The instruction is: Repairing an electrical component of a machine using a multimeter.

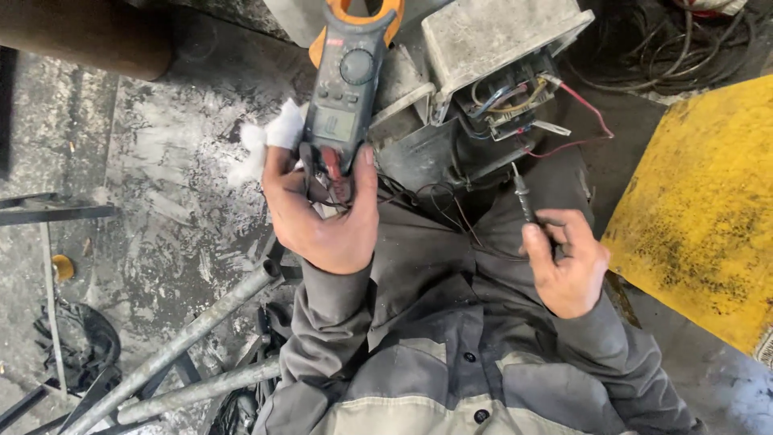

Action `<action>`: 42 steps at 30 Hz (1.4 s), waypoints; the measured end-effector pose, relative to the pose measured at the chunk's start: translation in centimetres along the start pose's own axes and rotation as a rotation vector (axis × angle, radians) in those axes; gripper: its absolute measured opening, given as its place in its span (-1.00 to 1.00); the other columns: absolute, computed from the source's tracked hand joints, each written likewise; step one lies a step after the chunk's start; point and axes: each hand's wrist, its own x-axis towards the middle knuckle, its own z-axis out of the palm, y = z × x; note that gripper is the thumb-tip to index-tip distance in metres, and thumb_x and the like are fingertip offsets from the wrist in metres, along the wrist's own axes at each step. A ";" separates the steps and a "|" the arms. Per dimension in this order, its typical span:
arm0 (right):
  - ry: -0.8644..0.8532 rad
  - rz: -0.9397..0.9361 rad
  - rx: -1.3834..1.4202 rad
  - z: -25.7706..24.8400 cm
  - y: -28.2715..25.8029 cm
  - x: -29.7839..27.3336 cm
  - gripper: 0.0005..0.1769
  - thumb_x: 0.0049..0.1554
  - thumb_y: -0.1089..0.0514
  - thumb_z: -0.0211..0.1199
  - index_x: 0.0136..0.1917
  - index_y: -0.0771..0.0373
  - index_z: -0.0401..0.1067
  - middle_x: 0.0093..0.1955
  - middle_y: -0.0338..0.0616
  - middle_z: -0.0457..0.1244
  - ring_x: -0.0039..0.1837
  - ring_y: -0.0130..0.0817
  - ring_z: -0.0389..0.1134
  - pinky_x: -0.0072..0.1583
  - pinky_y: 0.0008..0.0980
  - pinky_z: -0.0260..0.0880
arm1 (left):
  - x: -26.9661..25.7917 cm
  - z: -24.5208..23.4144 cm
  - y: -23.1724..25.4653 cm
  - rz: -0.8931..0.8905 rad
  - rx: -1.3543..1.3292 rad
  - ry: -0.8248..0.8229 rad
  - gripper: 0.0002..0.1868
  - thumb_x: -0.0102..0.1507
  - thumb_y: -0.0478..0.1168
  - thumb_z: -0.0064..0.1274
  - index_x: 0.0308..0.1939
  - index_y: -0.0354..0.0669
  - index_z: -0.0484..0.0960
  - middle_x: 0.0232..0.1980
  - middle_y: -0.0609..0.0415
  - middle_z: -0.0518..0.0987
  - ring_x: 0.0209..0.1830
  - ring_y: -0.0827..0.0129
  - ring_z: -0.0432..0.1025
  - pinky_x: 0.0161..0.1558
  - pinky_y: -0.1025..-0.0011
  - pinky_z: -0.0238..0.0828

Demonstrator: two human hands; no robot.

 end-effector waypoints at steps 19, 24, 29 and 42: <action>-0.116 -0.002 0.027 0.8 -2.2 -0.2 -0.77 0.25 0.24 0.25 0.13 0.39 0.36 -0.28 -0.14 0.37 -0.28 -0.58 0.30 -0.23 -0.54 0.28 | 2.6 5.7 -5.1 0.091 0.065 0.285 -0.53 0.34 -0.10 0.36 -0.16 -0.29 0.34 0.38 -0.23 0.38 0.28 0.09 0.43 0.25 0.35 0.49; -0.135 -0.104 0.021 0.8 -2.4 0.1 -0.74 0.24 0.22 0.30 0.15 0.38 0.37 -0.17 -0.14 0.39 -0.14 -0.58 0.40 -0.12 -0.50 0.40 | 1.9 4.5 -6.2 0.064 -0.343 0.123 -0.37 0.45 0.00 0.09 0.30 -0.49 0.27 0.44 -0.28 0.35 0.31 0.12 0.42 0.26 0.22 0.52; -0.178 -0.036 -0.181 1.8 -3.5 0.1 -0.71 0.15 0.16 0.38 0.10 0.30 0.46 -0.20 -0.11 0.39 -0.28 -0.44 0.33 -0.18 -0.42 0.36 | -1.2 1.2 -5.4 -0.006 -0.576 0.179 -0.52 0.58 -0.04 -0.33 0.36 -0.43 0.24 0.52 -0.24 0.27 0.52 0.18 0.25 0.54 0.16 0.25; -0.206 -0.006 -0.263 2.1 5.9 2.9 -0.62 0.15 0.15 0.38 0.19 0.31 0.43 0.00 0.04 0.40 0.01 -0.09 0.47 0.03 -0.23 0.43 | -11.9 -6.7 -2.6 -0.654 -0.680 -0.505 -0.67 0.52 -0.18 -0.23 0.07 -0.47 0.45 -0.16 -0.11 0.58 -0.25 0.22 0.59 -0.18 0.32 0.57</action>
